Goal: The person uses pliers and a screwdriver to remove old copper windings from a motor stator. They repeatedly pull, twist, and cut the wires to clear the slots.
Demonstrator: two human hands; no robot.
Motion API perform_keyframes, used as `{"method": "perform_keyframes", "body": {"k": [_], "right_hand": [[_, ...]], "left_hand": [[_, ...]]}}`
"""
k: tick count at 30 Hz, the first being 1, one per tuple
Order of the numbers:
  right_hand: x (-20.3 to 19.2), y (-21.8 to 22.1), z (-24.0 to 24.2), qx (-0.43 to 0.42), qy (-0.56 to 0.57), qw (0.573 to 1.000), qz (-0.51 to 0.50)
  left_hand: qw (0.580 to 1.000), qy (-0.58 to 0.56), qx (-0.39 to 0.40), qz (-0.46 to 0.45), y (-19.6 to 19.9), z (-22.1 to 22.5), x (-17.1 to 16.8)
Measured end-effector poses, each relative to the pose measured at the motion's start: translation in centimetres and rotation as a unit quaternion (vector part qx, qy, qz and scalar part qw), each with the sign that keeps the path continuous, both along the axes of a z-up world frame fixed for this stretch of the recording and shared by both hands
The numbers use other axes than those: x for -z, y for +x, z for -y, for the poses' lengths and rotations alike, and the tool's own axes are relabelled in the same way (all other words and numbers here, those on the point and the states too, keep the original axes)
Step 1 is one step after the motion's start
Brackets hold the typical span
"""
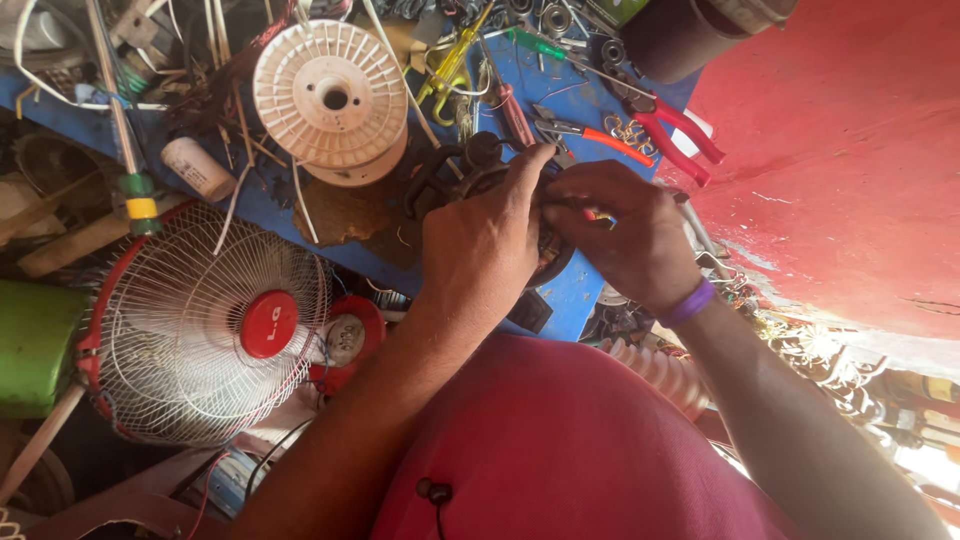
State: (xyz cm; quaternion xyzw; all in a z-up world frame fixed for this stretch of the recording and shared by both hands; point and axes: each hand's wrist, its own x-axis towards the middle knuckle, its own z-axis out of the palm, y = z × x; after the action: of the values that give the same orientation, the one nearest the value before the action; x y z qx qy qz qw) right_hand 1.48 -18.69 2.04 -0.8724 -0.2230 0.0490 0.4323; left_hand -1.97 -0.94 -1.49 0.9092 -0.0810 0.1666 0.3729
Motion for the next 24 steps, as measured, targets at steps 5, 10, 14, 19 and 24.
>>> {"method": "perform_keyframes", "body": {"k": [5,10,14,19,24], "right_hand": [[-0.1,-0.4,-1.5,0.024,-0.042,0.998,0.048],[0.2,-1.3,-1.7,0.011,-0.061,0.986,0.154],[0.6,-1.4,-1.8,0.036,-0.066,0.987,0.144],[0.7,-1.5,-2.2,0.053,-0.082,0.98,0.172],[1.1,-1.7,-2.1,0.058,-0.088,0.977,0.184]], "left_hand": [[0.999,0.022,-0.026,0.032,-0.4,0.4,0.3],[0.997,0.073,-0.028,0.017,-0.5,0.8,0.7],[0.997,0.075,-0.015,0.029,-0.5,0.8,0.9],[0.997,0.074,-0.02,0.005,-0.4,0.5,0.5],[0.997,0.071,-0.029,0.0,-0.2,0.4,0.4]]}}
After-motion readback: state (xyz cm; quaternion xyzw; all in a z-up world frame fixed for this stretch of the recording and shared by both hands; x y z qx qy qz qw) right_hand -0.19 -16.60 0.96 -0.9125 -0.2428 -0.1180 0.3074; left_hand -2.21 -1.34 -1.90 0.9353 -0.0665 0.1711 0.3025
